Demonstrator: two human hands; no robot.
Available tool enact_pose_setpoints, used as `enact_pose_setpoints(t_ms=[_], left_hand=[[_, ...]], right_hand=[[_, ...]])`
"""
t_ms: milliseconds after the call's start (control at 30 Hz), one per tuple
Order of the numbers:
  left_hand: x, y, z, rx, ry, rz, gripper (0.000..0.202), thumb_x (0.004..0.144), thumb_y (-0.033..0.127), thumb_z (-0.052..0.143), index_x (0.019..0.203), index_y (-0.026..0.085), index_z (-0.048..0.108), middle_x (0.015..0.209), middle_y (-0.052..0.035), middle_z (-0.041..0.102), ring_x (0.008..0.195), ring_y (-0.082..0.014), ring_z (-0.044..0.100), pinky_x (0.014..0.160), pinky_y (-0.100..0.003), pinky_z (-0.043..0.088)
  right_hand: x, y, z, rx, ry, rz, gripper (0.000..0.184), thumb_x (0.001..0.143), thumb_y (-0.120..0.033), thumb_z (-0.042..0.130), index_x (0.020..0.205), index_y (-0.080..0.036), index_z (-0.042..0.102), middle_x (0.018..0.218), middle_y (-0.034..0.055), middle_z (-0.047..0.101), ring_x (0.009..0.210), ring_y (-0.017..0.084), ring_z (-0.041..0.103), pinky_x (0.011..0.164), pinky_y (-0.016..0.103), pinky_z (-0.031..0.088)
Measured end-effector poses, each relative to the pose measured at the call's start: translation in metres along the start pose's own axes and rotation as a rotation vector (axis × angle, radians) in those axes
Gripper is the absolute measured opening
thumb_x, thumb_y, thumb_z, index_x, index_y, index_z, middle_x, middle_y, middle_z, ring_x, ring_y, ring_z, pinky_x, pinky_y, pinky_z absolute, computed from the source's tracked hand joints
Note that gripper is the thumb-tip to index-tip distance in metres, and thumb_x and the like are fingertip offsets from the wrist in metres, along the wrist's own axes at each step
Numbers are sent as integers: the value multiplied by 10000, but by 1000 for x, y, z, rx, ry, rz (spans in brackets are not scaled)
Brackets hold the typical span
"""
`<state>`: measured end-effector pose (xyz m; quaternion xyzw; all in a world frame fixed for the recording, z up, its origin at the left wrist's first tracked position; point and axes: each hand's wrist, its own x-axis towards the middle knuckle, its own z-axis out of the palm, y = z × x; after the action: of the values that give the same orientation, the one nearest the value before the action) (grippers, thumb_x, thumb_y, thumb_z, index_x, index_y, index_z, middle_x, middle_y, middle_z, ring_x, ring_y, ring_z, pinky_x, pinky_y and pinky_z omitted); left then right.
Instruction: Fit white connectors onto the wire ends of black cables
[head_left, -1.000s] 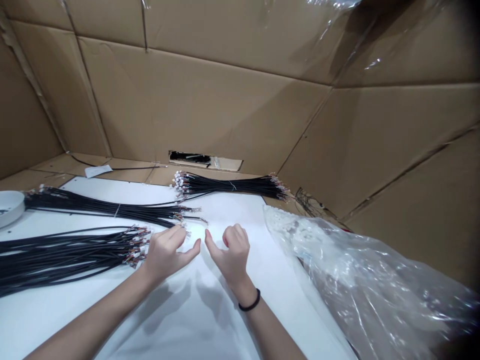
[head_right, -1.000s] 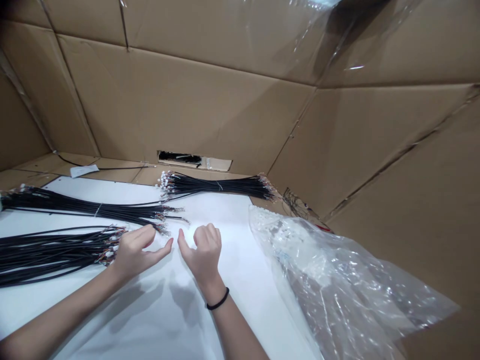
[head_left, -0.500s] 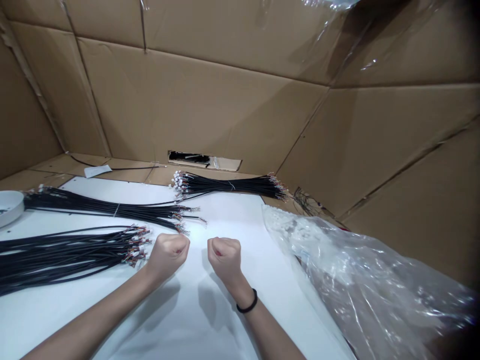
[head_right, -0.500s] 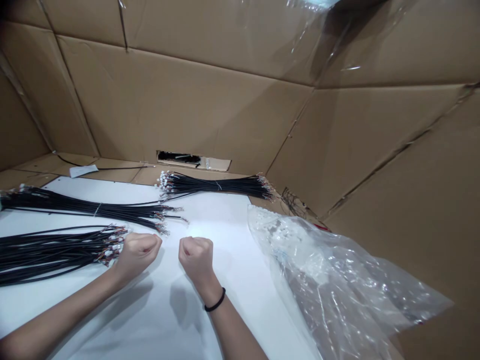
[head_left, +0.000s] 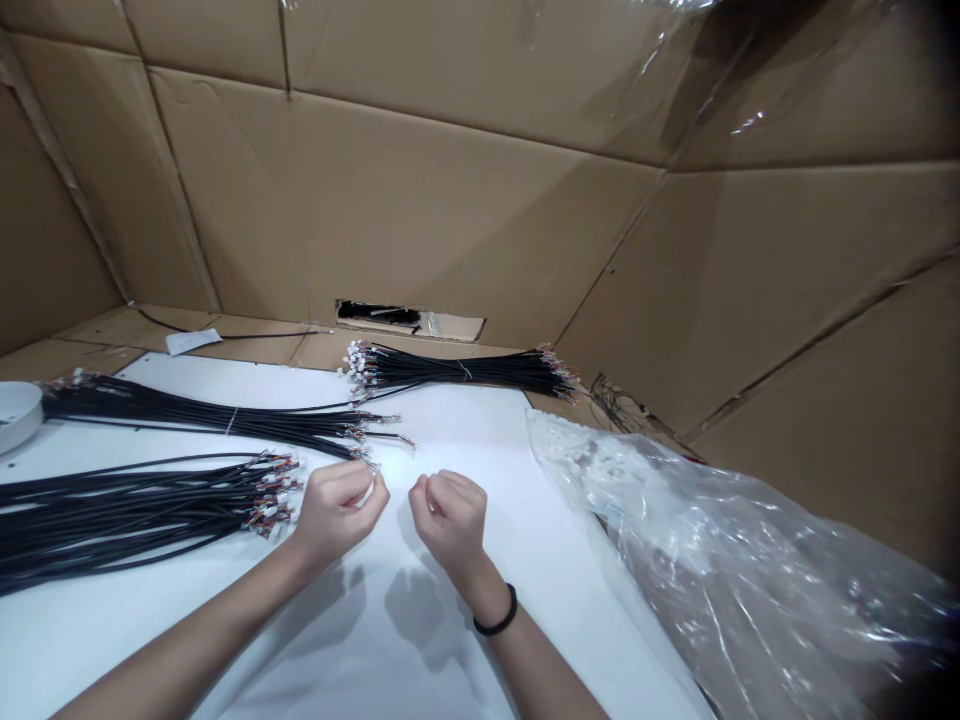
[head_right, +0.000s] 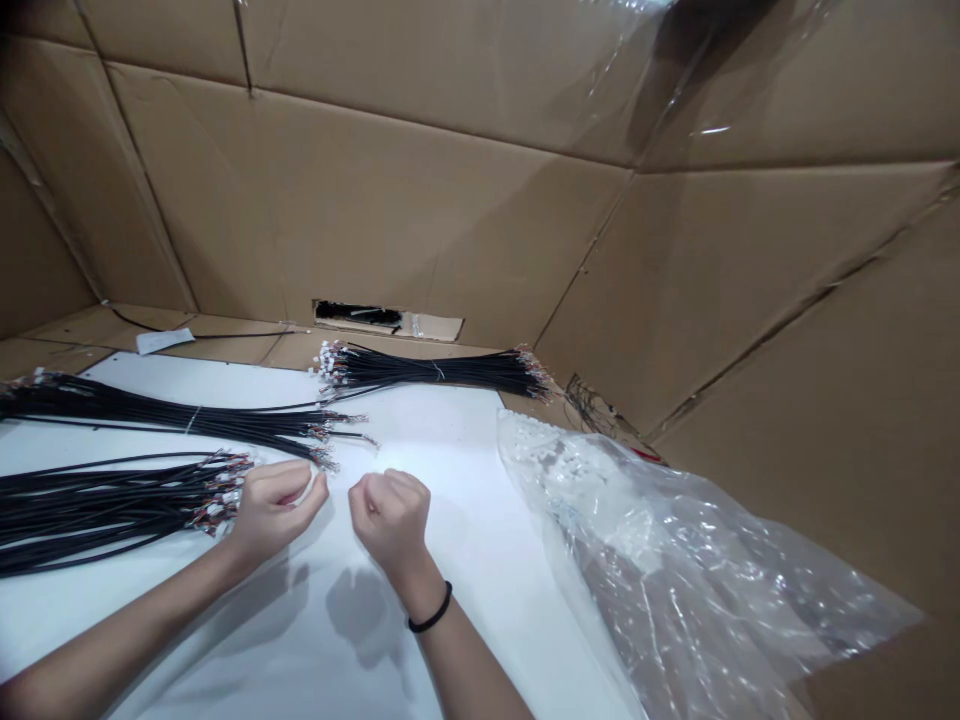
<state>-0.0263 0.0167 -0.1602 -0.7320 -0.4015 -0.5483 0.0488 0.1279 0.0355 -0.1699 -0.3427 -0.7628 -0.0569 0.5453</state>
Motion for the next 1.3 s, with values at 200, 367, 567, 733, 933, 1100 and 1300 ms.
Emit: enact_pose_setpoints(t_ms=[200,367,567,733,933,1100,1300], left_hand=[[2,7,-6,125,-121,2,397,749,166,613,1144,203,603,1219,-154,591,1142,-315,544,1020,-543,351],[-2,7,-5,195,-174,-26,750,761,241,637,1430,284,299,1548,-173,218,1420,-365,262,1112,-617,212],[2,7,-8,328,-357,-187,932,610,311,738,1450,336,334,1594,-100,-204,1430,-502,-95,992,-803,128],[6,5,-9,377,-447,-215,887,580,361,755,1406,319,436,1610,-140,-72,1432,-492,121,1021,-794,49],[6,-2,-7,326,-341,-200,739,719,365,708,1404,252,453,1612,-155,12,1309,-425,452,1015,-539,441],[2,-10,-4,388,-342,-228,519,889,104,456,1373,289,482,1494,-131,416,802,-235,738,628,-317,585],[-3,-17,-4,268,-225,-32,536,779,-44,359,1234,166,550,1357,-156,574,1098,-235,666,871,-336,572]], right_hand=[[9,-5,-7,-25,-32,62,337,852,-239,525,1177,-165,567,1205,156,561,1168,285,516,955,475,467],[5,-1,-5,-49,-50,106,666,807,-264,588,1419,-231,330,1479,160,276,1410,366,242,1078,620,309],[3,1,-4,-133,-168,207,923,668,-436,749,1453,-261,298,1574,178,29,1428,499,17,995,762,243],[3,2,-6,-207,-314,299,929,626,-542,747,1436,-267,386,1556,195,229,1402,543,118,915,829,218],[2,3,-4,-150,-162,271,733,743,-365,663,1405,-157,428,1053,126,728,987,330,686,1055,682,295],[0,8,0,-93,-53,198,618,903,-67,399,1497,-195,284,1348,135,580,1167,217,623,831,304,590],[-2,9,-2,-2,-148,128,734,813,49,326,1495,-220,311,1381,79,557,1198,174,600,878,251,577]])
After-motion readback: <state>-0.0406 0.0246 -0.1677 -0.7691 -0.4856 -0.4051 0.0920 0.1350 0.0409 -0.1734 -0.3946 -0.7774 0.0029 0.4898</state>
